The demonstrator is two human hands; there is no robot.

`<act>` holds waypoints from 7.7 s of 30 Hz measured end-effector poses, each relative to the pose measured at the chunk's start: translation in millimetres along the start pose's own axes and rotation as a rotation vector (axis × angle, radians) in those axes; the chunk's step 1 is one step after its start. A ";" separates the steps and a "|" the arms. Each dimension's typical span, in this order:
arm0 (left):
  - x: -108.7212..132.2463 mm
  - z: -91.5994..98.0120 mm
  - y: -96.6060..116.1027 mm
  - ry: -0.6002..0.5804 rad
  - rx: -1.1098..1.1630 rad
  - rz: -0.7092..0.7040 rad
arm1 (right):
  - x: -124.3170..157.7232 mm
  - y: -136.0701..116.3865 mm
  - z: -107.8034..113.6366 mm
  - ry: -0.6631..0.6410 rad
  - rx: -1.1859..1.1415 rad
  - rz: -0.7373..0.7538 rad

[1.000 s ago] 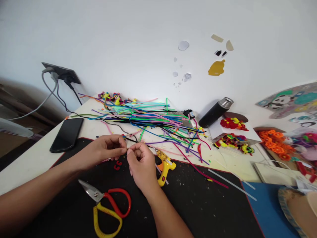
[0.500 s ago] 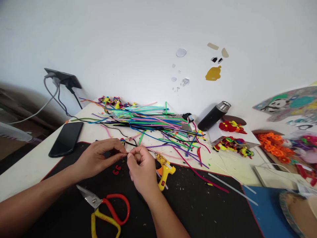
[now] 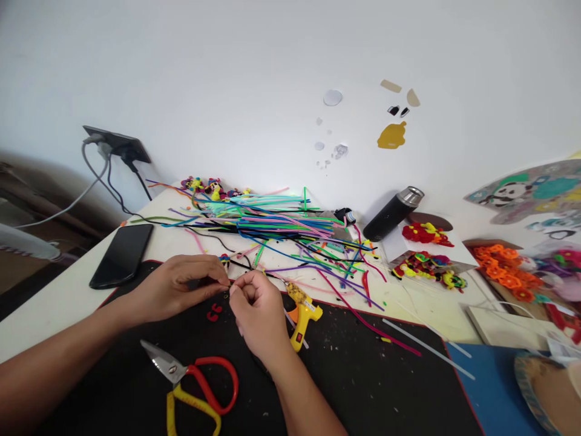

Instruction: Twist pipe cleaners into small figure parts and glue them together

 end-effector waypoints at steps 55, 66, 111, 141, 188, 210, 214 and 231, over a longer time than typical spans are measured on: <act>1.8 6.4 -3.9 -0.109 0.091 0.204 | 0.1 10.9 -2.8 0.029 0.136 0.038; 4.9 0.2 -2.5 -0.089 -0.372 -0.210 | -3.6 17.2 -0.8 0.052 0.162 0.027; -3.2 -12.1 -6.6 -0.001 0.787 0.746 | 2.5 -6.0 -0.6 0.015 -0.011 0.034; -2.9 2.2 -11.2 -0.182 0.809 0.753 | 5.2 -3.0 -0.8 -0.061 0.050 0.072; -7.1 11.5 -4.8 -0.221 0.570 0.709 | 1.5 6.6 0.5 -0.031 0.218 0.077; -1.3 -23.0 -24.2 -0.439 -0.193 0.579 | 1.1 2.5 2.4 0.002 0.180 0.073; 0.6 -31.0 -28.0 -0.460 -0.302 0.559 | 1.4 1.4 2.4 0.005 0.188 0.073; 1.8 -33.0 -22.2 -0.542 -0.369 0.449 | 1.5 3.3 2.2 0.024 0.202 0.080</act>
Point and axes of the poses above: each hand's wrist, its own x-axis away from the middle knuckle, its own z-axis out of the back of the hand, y = z × x, the point moved 1 cm from there along -x, towards the middle knuckle, and after that the axes turned 7 degrees about x, right-handed, at the moved point
